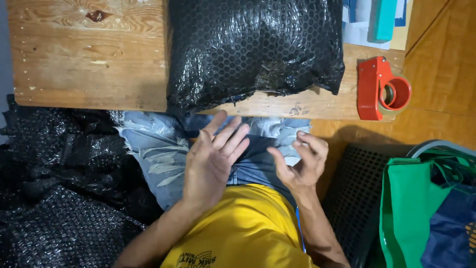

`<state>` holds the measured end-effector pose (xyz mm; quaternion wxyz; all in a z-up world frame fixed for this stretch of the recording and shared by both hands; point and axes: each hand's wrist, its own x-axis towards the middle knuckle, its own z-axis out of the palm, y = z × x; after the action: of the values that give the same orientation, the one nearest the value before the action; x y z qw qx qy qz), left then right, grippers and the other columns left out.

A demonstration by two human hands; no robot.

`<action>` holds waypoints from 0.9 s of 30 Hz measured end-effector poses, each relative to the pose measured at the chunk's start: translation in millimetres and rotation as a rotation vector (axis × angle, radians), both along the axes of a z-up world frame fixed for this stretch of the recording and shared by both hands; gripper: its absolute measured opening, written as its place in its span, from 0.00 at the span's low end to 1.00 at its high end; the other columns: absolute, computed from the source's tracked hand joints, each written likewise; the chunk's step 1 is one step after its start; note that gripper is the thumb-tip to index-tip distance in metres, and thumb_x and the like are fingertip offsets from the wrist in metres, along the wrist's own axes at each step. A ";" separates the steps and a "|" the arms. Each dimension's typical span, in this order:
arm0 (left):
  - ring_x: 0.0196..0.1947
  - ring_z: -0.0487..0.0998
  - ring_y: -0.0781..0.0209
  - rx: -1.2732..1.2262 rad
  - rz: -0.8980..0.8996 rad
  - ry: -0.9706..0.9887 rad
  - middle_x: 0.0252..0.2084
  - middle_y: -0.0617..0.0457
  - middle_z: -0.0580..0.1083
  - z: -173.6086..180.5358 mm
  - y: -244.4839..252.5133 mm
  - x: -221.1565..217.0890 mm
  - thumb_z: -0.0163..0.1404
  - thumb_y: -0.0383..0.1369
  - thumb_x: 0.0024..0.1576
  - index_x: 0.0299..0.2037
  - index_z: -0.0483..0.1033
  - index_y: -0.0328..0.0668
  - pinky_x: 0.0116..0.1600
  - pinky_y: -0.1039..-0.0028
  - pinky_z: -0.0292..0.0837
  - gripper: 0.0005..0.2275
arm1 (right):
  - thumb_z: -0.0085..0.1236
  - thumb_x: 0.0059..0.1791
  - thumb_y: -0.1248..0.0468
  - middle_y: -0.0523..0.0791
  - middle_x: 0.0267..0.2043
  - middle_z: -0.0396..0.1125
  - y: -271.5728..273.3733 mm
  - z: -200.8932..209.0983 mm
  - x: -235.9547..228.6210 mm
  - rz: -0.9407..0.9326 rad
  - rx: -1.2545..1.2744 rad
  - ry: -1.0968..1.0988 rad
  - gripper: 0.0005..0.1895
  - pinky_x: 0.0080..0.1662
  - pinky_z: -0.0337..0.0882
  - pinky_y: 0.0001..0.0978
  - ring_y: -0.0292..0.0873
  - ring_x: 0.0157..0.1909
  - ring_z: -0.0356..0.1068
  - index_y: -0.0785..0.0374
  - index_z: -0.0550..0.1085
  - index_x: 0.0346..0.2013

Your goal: Securing an item inside black bubble wrap using a red tape dispenser on a wooden surface.

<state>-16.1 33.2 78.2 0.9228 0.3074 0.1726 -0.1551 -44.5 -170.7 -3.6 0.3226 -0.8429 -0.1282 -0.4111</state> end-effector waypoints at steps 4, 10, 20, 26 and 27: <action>0.72 0.52 0.24 -0.156 -0.067 0.075 0.72 0.21 0.52 -1.2 10.2 0.3 0.44 0.56 0.64 0.74 0.50 0.32 0.70 0.39 0.51 0.39 | 0.76 0.43 0.62 0.57 0.51 0.66 -17.3 -29.3 11.6 0.006 -0.141 -0.112 0.25 0.47 0.76 0.51 0.60 0.47 0.67 0.58 0.73 0.49; 0.71 0.58 0.29 -0.221 -0.152 0.168 0.71 0.25 0.56 -8.3 18.6 0.6 0.46 0.60 0.60 0.72 0.58 0.37 0.69 0.42 0.57 0.39 | 0.74 0.45 0.64 0.58 0.52 0.65 -21.1 -0.8 32.3 0.151 -0.164 -0.165 0.28 0.48 0.74 0.55 0.61 0.49 0.66 0.51 0.72 0.57; 0.64 0.63 0.19 0.109 -0.411 0.183 0.63 0.16 0.64 -56.4 34.2 1.6 0.24 0.73 0.49 0.77 0.47 0.51 0.68 0.36 0.51 0.49 | 0.57 0.50 0.68 0.53 0.46 0.76 -3.6 21.0 0.9 0.481 -0.281 -0.009 0.12 0.48 0.76 0.53 0.57 0.46 0.76 0.61 0.76 0.21; 0.54 0.79 0.54 0.721 -0.821 -0.123 0.50 0.41 0.81 -45.4 41.4 8.0 0.25 0.47 0.63 0.75 0.56 0.48 0.65 0.70 0.64 0.30 | 0.52 0.49 0.75 0.58 0.43 0.76 15.4 47.7 -16.3 0.625 -0.056 0.292 0.08 0.46 0.79 0.57 0.61 0.44 0.78 0.71 0.75 0.25; 0.45 0.87 0.53 0.991 -0.681 -0.118 0.39 0.44 0.85 -36.4 31.5 2.7 0.21 0.42 0.60 0.74 0.54 0.43 0.59 0.67 0.73 0.30 | 0.52 0.49 0.75 0.58 0.41 0.76 19.6 52.2 -17.5 0.623 0.053 0.372 0.08 0.44 0.80 0.56 0.61 0.41 0.78 0.72 0.75 0.26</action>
<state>-13.3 64.8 41.8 0.5763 0.7469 0.0648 -0.3254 -62.0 -151.1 48.6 0.4719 -0.8151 -0.3075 -0.1358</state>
